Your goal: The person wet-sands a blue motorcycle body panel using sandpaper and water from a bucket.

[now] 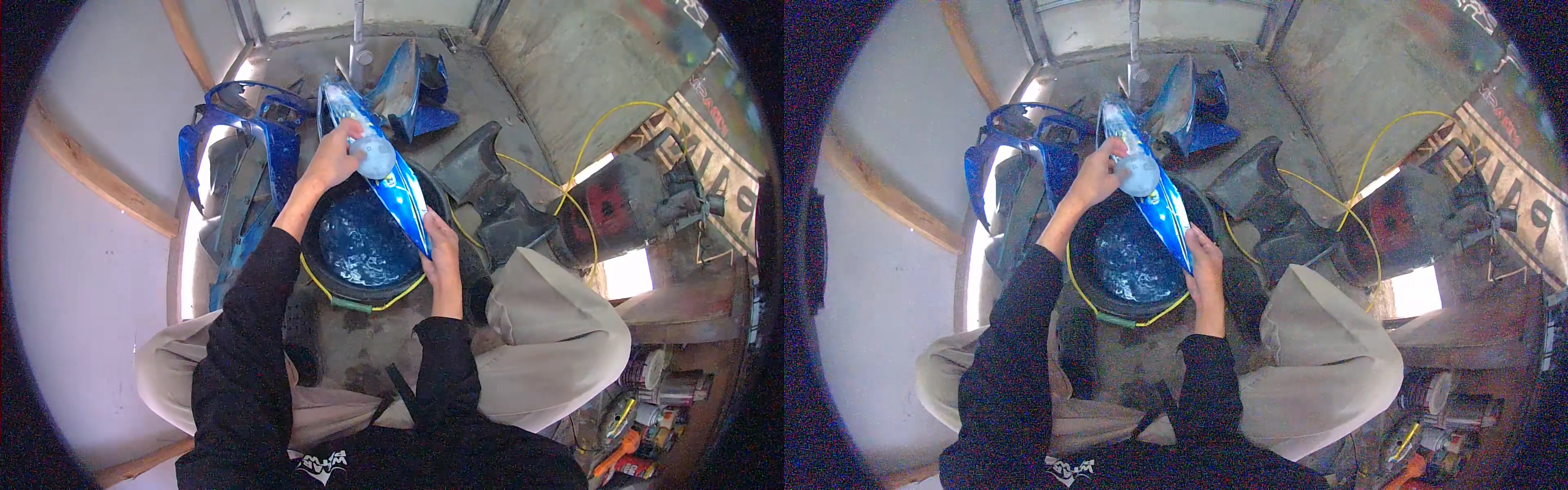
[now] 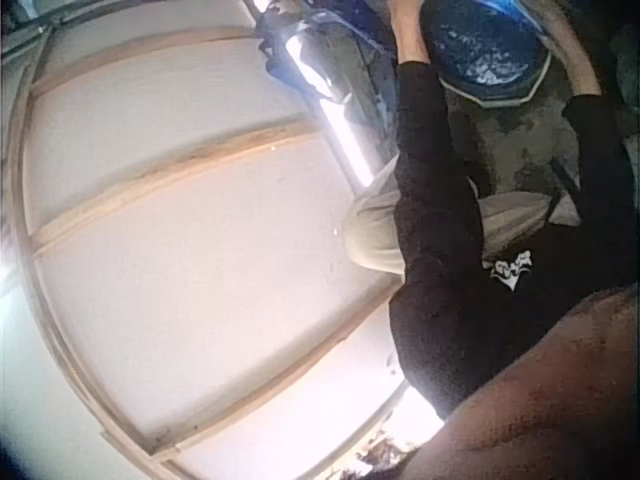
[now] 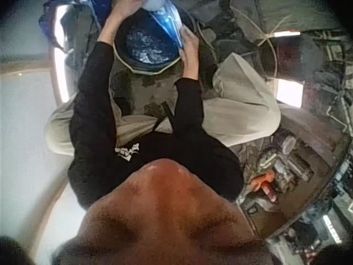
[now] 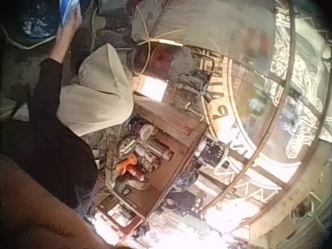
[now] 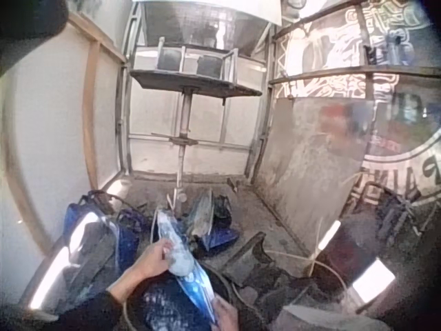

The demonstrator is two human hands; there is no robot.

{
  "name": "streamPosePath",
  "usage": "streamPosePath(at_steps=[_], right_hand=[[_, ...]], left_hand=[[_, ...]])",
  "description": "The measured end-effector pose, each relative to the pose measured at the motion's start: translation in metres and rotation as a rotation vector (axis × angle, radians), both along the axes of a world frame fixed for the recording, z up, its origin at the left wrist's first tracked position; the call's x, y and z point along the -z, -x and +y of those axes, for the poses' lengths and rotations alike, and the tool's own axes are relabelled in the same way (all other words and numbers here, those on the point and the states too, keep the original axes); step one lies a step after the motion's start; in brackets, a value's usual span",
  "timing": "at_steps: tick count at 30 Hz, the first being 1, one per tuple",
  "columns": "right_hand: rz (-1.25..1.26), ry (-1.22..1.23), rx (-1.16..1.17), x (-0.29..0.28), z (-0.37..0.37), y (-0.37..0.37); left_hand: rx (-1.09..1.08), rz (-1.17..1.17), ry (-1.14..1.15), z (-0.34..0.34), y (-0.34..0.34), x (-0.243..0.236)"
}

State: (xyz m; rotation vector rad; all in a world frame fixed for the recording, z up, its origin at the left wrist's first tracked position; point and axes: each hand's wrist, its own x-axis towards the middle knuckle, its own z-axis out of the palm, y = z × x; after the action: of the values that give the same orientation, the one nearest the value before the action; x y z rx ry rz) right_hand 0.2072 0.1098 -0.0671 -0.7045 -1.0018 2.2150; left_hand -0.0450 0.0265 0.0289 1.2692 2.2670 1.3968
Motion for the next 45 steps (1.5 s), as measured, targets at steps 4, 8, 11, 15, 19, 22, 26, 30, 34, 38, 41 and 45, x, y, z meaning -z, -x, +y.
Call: streamPosePath(at_steps=[4, 8, 11, 15, 19, 22, 26, 30, 34, 38, 41, 45], right_hand=[[-0.046, -0.127, 0.004, 0.009, 0.001, 0.006], [-0.099, -0.195, 0.015, 0.001, -0.007, 0.008], [-0.064, -0.09, -0.005, -0.004, -0.002, 0.001], [0.047, -0.015, -0.016, 0.006, 0.004, 0.0], [0.145, 0.067, -0.044, 0.011, 0.006, 0.0], [0.198, 0.107, -0.028, 0.014, 0.01, -0.007], [0.147, 0.128, -0.011, 0.016, 0.007, -0.008], [0.152, 0.024, -0.061, 0.01, 0.004, -0.003], [0.101, 0.029, -0.035, 0.008, 0.004, -0.007], [0.075, 0.058, 0.003, 0.01, 0.005, -0.007], [0.062, 0.059, -0.011, 0.007, 0.004, -0.006], [0.07, 0.041, -0.017, 0.004, 0.004, -0.006]], left_hand=[[0.11, 0.221, -0.013, -0.005, 0.002, 0.023], [0.11, 0.281, -0.07, -0.01, -0.01, 0.036], [0.034, 0.572, -0.046, -0.011, -0.027, 0.035], [0.185, 0.489, -0.013, -0.012, -0.037, 0.033], [0.146, 0.594, -0.009, -0.017, -0.075, 0.051], [0.277, 0.658, 0.059, -0.025, -0.124, 0.039], [0.425, 0.669, 0.136, -0.035, -0.128, 0.04], [0.113, 0.65, 0.213, -0.027, -0.09, 0.048], [0.023, 0.632, 0.251, -0.03, -0.11, 0.05], [0.158, 0.682, 0.213, -0.031, -0.151, 0.043], [0.206, 0.648, 0.092, -0.02, -0.14, 0.042], [0.018, 0.371, 0.007, -0.005, -0.104, 0.036]])
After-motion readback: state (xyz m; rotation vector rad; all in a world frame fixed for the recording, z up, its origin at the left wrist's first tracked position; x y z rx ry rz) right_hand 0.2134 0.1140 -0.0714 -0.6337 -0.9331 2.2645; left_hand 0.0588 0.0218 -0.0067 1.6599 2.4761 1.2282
